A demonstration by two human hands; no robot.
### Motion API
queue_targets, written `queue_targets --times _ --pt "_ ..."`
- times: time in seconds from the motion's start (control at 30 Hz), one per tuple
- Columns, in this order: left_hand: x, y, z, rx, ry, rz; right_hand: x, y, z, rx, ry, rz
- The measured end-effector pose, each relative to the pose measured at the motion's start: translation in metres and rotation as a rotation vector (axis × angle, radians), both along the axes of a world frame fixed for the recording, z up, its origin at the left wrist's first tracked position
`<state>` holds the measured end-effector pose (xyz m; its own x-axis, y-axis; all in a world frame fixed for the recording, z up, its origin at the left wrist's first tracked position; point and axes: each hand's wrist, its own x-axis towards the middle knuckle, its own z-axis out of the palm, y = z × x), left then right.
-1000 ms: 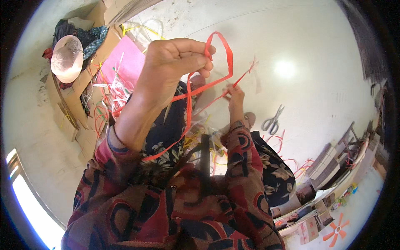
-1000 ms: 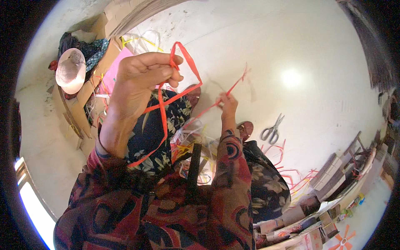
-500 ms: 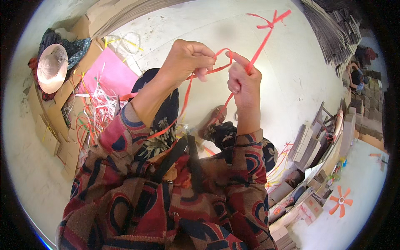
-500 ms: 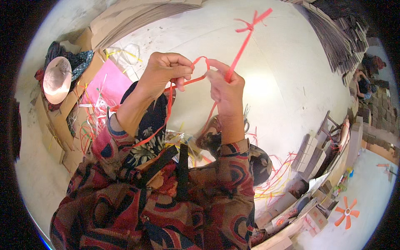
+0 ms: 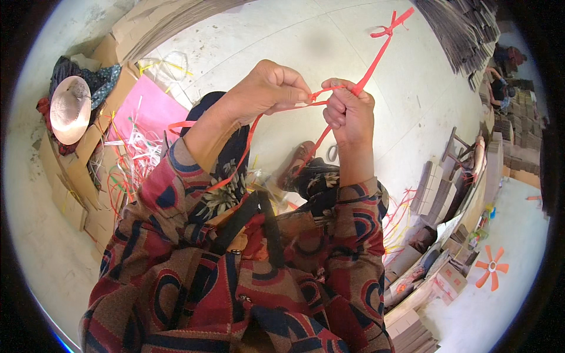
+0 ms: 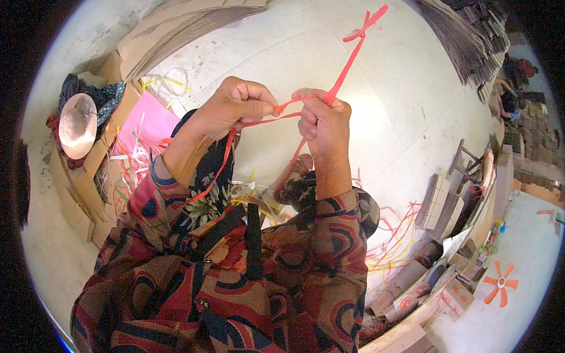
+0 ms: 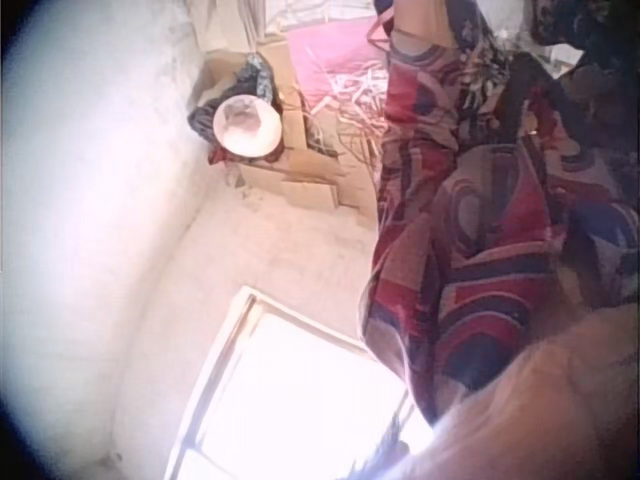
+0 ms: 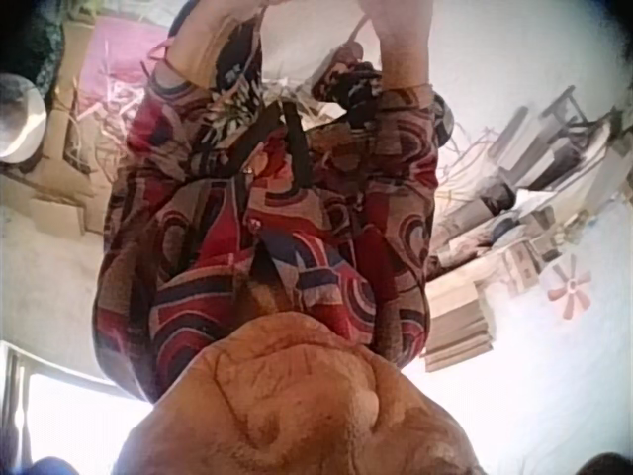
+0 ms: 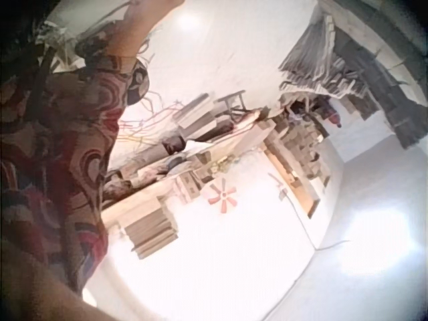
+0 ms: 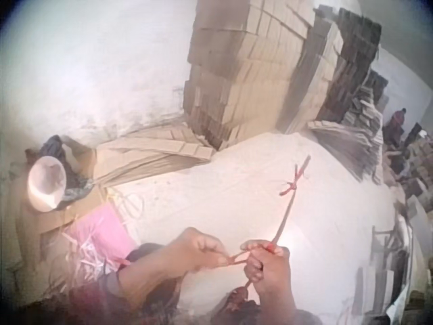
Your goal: The person gathers a stack of flat cardboard pieces and ties them together using red plastic strips. They wrap the strips around the stack, tie knots, and trim the excess with scissors. The person then places the bundled stack aside and repeats the process with another stack.
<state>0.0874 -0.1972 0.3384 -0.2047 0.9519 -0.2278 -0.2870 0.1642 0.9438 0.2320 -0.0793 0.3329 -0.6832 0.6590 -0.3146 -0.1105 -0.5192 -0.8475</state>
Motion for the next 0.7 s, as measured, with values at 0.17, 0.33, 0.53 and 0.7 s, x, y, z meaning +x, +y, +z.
queue_targets --times 0.17,0.33,0.53,0.7 --pt "0.000 0.003 -0.010 0.067 -0.061 0.117 0.001 0.006 -0.006 -0.075 0.059 -0.001" --pt "-0.005 0.005 -0.008 0.040 -0.097 0.224 -0.001 0.015 -0.015 -0.168 0.233 -0.065" --pt "-0.002 0.011 -0.013 0.142 -0.095 0.241 -0.006 0.015 -0.034 -0.366 0.219 -0.156" --pt "0.000 0.017 -0.015 0.193 -0.111 0.156 -0.010 0.022 -0.042 -0.567 0.419 -0.202"
